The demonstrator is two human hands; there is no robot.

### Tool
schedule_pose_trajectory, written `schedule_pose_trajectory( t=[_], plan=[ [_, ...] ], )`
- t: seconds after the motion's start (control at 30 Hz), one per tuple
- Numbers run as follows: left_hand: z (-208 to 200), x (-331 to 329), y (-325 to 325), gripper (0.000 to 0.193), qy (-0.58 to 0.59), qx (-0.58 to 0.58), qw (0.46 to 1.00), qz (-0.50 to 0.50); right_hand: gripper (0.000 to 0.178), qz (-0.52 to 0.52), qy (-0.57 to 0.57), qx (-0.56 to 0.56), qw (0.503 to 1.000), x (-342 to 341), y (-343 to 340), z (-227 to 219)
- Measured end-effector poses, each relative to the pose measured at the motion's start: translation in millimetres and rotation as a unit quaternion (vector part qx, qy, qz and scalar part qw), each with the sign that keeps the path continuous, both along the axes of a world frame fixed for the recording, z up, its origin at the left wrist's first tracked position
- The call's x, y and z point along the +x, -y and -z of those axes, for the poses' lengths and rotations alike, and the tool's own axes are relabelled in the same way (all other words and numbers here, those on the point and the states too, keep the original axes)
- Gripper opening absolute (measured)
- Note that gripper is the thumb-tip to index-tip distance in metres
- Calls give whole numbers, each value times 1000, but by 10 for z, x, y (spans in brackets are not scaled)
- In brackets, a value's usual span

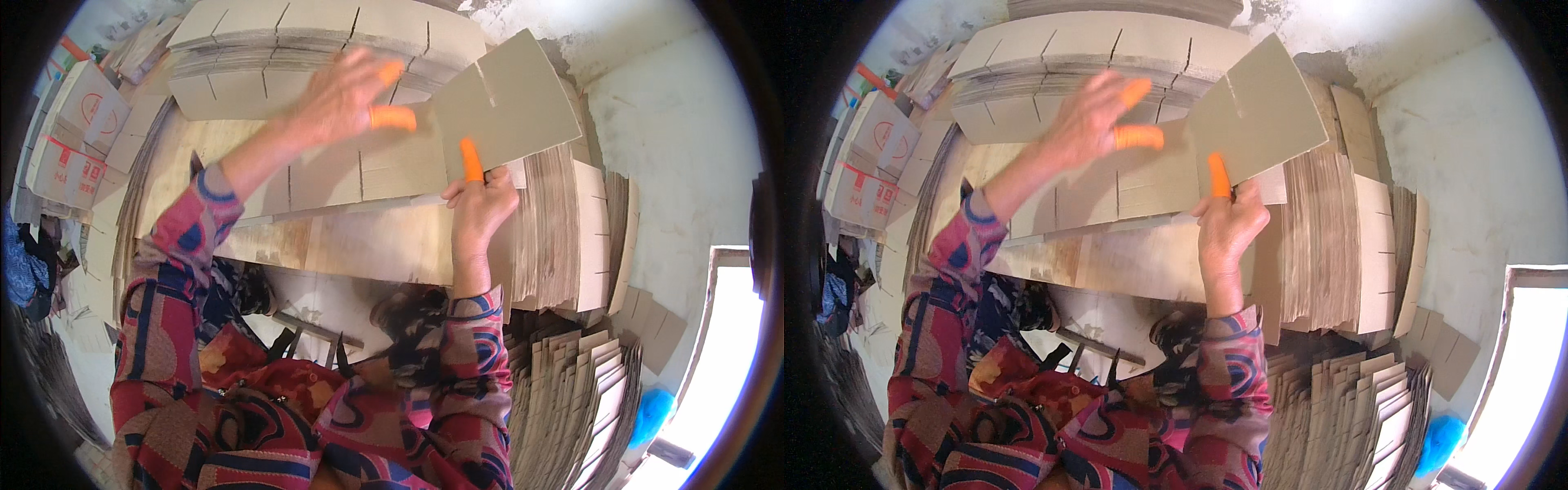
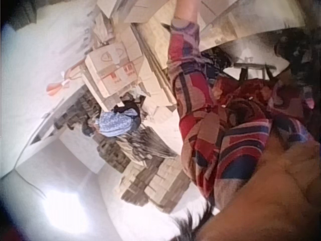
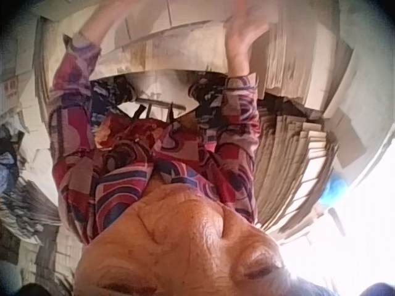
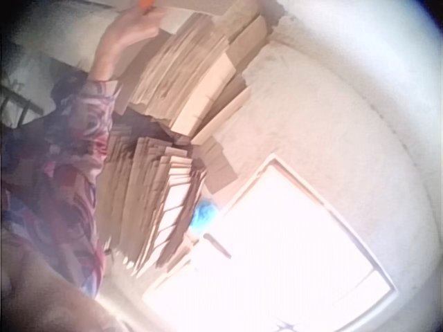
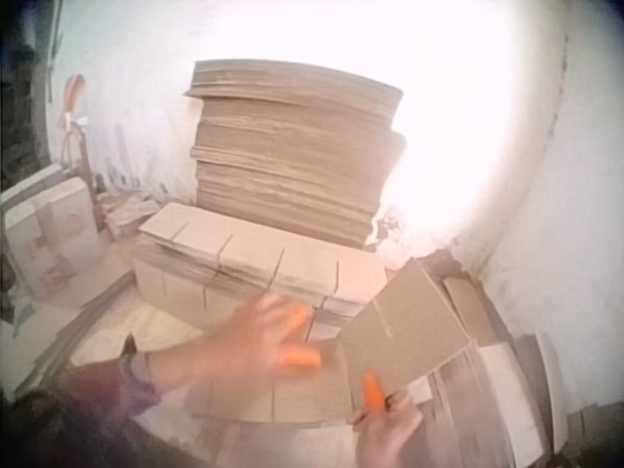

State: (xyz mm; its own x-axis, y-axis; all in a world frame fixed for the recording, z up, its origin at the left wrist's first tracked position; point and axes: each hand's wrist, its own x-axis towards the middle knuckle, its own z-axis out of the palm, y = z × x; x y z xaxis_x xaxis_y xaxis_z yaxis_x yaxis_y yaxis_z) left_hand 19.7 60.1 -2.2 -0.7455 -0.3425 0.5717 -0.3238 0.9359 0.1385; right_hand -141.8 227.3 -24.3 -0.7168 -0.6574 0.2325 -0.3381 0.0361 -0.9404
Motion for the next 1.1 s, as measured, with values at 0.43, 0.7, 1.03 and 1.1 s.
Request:
schedule_pose_trajectory(
  t=[0.43, 0.7, 1.03, 1.1],
  plan=[
    [277, -275, 1129, 24, 179, -198, 955, -127, 20, -27, 26, -11, 999, 113, 11, -39],
    [-20, -220, 917, 34, 10, -151, 987, -46, 23, -15, -10, 12, 1000, 85, 6, 88],
    [-69, -137, 431, 45, 87, -265, 957, -84, 33, -10, -91, 61, 994, 179, 2, 24],
    [-82, -94, 346, 45, 99, -248, 959, -92, 35, -14, -97, 64, 993, 194, -2, 11]
  ],
)
